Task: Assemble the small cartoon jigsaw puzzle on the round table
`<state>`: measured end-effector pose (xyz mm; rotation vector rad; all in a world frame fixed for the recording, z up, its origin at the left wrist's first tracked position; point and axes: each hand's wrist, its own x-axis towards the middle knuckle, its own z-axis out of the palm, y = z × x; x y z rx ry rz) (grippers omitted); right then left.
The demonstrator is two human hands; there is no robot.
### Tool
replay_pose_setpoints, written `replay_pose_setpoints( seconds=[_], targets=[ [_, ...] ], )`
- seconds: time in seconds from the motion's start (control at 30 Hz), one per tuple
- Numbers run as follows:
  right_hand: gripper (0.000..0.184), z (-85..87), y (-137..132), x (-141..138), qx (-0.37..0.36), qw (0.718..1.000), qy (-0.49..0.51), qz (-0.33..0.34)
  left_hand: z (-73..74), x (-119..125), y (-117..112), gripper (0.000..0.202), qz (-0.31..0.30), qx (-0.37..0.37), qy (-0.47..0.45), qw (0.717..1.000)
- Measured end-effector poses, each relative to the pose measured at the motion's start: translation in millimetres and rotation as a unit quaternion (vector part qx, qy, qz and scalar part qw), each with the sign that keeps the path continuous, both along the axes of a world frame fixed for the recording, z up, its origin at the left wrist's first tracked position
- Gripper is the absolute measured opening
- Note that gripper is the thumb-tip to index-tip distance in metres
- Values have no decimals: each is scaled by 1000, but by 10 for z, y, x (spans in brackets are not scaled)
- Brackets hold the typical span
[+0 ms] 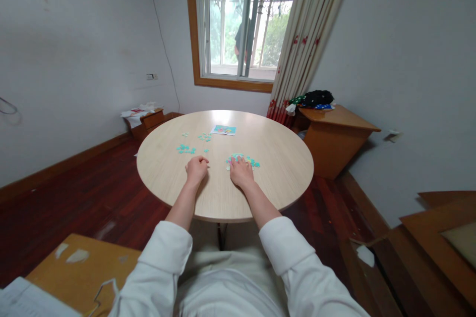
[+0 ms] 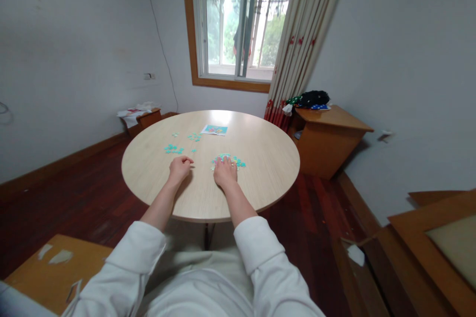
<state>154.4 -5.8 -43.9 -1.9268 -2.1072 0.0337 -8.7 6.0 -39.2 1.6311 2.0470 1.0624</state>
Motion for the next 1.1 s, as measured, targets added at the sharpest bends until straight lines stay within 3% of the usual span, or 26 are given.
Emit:
replay_pose_setpoints(
  seconds=[0.13, 0.33, 0.8, 1.1],
  targets=[
    [50, 20, -4, -18, 47, 999, 4, -23, -15, -4, 19, 28, -1, -3, -1, 1000],
    [50, -51, 40, -12, -31, 999, -7, 10, -16, 2, 12, 27, -5, -3, -7, 1000],
    [50, -20, 20, -13, -37, 999, 2, 10, -12, 17, 11, 27, -9, -17, 9, 1000],
    [51, -21, 11, -13, -35, 999, 1, 10, -80, -7, 75, 33, -22, -5, 84, 996]
  ],
)
